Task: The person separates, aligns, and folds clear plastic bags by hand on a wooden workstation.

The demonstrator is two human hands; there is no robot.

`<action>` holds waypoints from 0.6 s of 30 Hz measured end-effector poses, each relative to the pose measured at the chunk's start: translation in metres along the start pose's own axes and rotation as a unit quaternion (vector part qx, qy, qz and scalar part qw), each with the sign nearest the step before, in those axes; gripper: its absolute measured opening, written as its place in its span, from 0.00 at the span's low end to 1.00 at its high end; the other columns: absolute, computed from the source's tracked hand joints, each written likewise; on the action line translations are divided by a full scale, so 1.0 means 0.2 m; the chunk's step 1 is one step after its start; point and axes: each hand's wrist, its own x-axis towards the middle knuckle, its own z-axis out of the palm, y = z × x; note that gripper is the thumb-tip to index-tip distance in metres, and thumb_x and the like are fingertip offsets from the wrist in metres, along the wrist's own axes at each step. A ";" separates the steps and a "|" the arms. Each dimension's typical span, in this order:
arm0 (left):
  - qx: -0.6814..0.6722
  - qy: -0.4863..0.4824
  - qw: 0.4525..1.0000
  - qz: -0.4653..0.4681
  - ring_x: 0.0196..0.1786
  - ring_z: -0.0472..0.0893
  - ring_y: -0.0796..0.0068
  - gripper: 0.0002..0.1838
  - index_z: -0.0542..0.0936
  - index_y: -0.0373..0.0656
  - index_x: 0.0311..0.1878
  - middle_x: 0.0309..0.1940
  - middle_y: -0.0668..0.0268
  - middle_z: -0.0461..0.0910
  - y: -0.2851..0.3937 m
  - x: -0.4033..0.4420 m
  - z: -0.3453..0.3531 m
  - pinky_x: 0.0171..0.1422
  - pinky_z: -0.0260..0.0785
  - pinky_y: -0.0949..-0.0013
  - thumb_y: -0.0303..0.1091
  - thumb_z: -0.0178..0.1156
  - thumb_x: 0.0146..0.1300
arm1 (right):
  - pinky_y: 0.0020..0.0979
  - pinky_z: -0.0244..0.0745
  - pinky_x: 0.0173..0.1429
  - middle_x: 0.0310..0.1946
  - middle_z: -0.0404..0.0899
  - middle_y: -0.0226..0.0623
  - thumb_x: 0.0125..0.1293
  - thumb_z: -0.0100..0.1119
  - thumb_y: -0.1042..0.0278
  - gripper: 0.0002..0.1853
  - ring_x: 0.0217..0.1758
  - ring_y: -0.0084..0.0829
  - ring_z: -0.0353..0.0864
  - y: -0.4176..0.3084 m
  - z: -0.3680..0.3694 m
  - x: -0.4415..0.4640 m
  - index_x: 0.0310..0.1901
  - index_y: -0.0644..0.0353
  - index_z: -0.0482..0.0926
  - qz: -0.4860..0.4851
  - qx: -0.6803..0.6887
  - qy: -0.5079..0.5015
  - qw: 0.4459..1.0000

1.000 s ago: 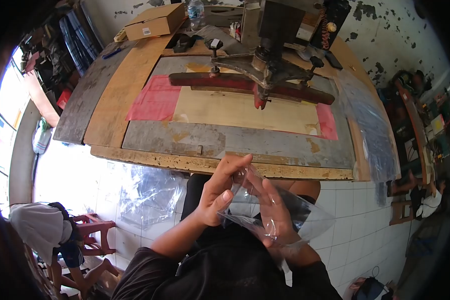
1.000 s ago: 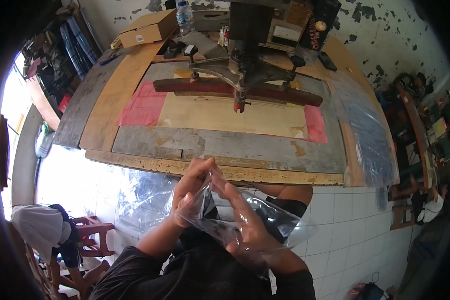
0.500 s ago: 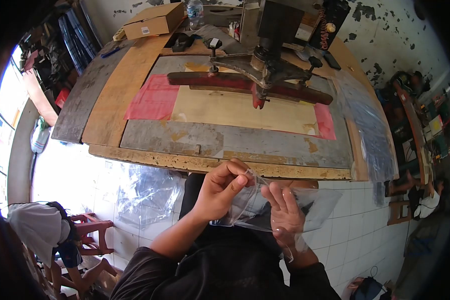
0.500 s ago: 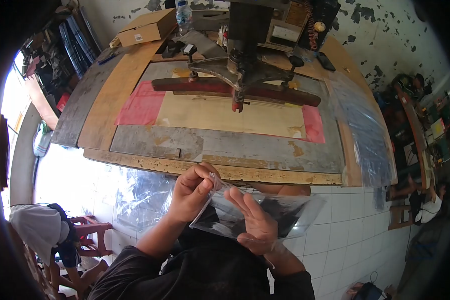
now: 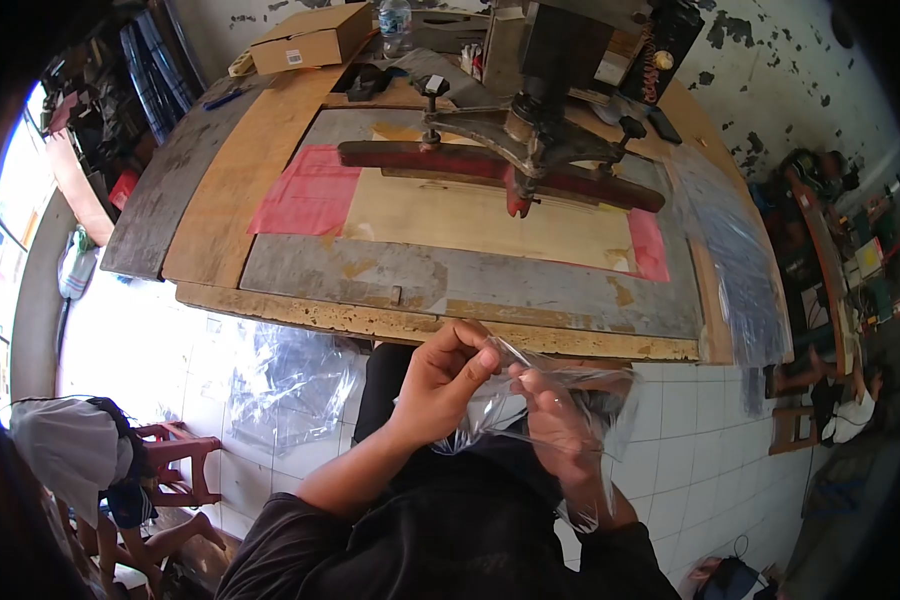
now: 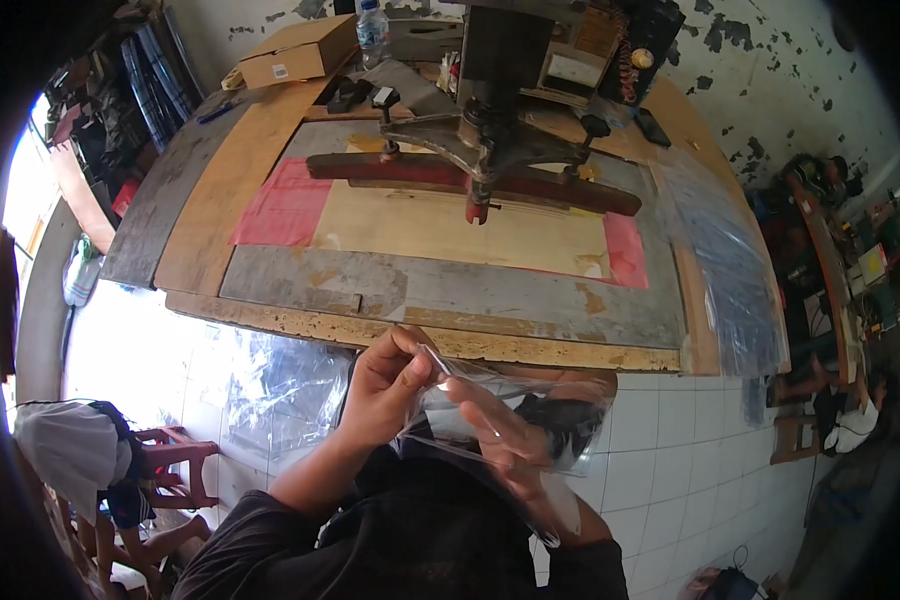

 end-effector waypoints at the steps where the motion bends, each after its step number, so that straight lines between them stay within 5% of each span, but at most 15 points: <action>1: 0.000 0.000 1.000 0.001 0.48 0.80 0.77 0.06 0.75 0.41 0.49 0.44 0.64 0.80 0.01 0.00 0.00 0.57 0.71 0.72 0.31 0.60 0.80 | 0.51 0.44 0.88 0.84 0.57 0.51 0.78 0.58 0.42 0.39 0.88 0.51 0.52 0.04 -0.01 0.04 0.80 0.60 0.65 -0.067 0.008 -0.017 0.998; 2: 0.002 0.006 1.000 -0.012 0.51 0.79 0.78 0.06 0.75 0.41 0.51 0.47 0.65 0.79 0.01 -0.01 0.00 0.60 0.71 0.71 0.30 0.61 0.79 | 0.52 0.48 0.87 0.83 0.58 0.51 0.79 0.54 0.40 0.39 0.87 0.57 0.52 0.06 -0.02 0.06 0.81 0.58 0.63 -0.134 0.016 -0.033 0.990; 4: 0.002 0.011 1.000 -0.026 0.53 0.78 0.79 0.07 0.75 0.40 0.53 0.51 0.66 0.79 0.02 -0.02 0.02 0.62 0.70 0.70 0.28 0.62 0.79 | 0.53 0.46 0.88 0.84 0.56 0.52 0.78 0.54 0.38 0.43 0.88 0.57 0.50 0.05 -0.02 0.06 0.83 0.58 0.58 -0.108 0.039 -0.038 0.993; 7: -0.045 0.057 0.997 0.038 0.64 0.76 0.68 0.17 0.74 0.42 0.54 0.62 0.58 0.75 0.02 -0.02 0.04 0.71 0.68 0.61 0.38 0.70 0.73 | 0.52 0.43 0.88 0.84 0.56 0.54 0.76 0.60 0.42 0.40 0.87 0.52 0.53 0.02 0.03 0.06 0.79 0.61 0.67 -0.033 0.186 0.047 0.981; 9: 0.074 -0.093 0.984 0.134 0.75 0.70 0.52 0.30 0.73 0.43 0.57 0.75 0.47 0.64 0.04 0.00 -0.02 0.78 0.61 0.50 0.49 0.78 0.64 | 0.52 0.42 0.88 0.84 0.57 0.53 0.76 0.58 0.37 0.42 0.87 0.52 0.53 0.03 -0.01 0.03 0.79 0.60 0.67 -0.041 0.116 0.041 0.992; 13: 0.248 -0.102 0.943 0.199 0.79 0.67 0.41 0.38 0.77 0.40 0.62 0.81 0.41 0.59 0.16 -0.01 0.06 0.80 0.60 0.47 0.54 0.81 0.57 | 0.51 0.40 0.88 0.83 0.58 0.52 0.76 0.56 0.34 0.41 0.87 0.51 0.54 0.03 -0.02 0.02 0.78 0.59 0.69 -0.016 0.029 0.035 0.999; 18: 0.331 -0.102 0.919 0.187 0.79 0.70 0.41 0.29 0.86 0.39 0.59 0.78 0.38 0.65 0.20 -0.02 0.06 0.79 0.64 0.47 0.52 0.75 0.64 | 0.49 0.43 0.88 0.81 0.61 0.49 0.75 0.59 0.36 0.39 0.86 0.48 0.56 0.00 -0.01 0.05 0.74 0.60 0.75 -0.054 -0.064 0.046 0.995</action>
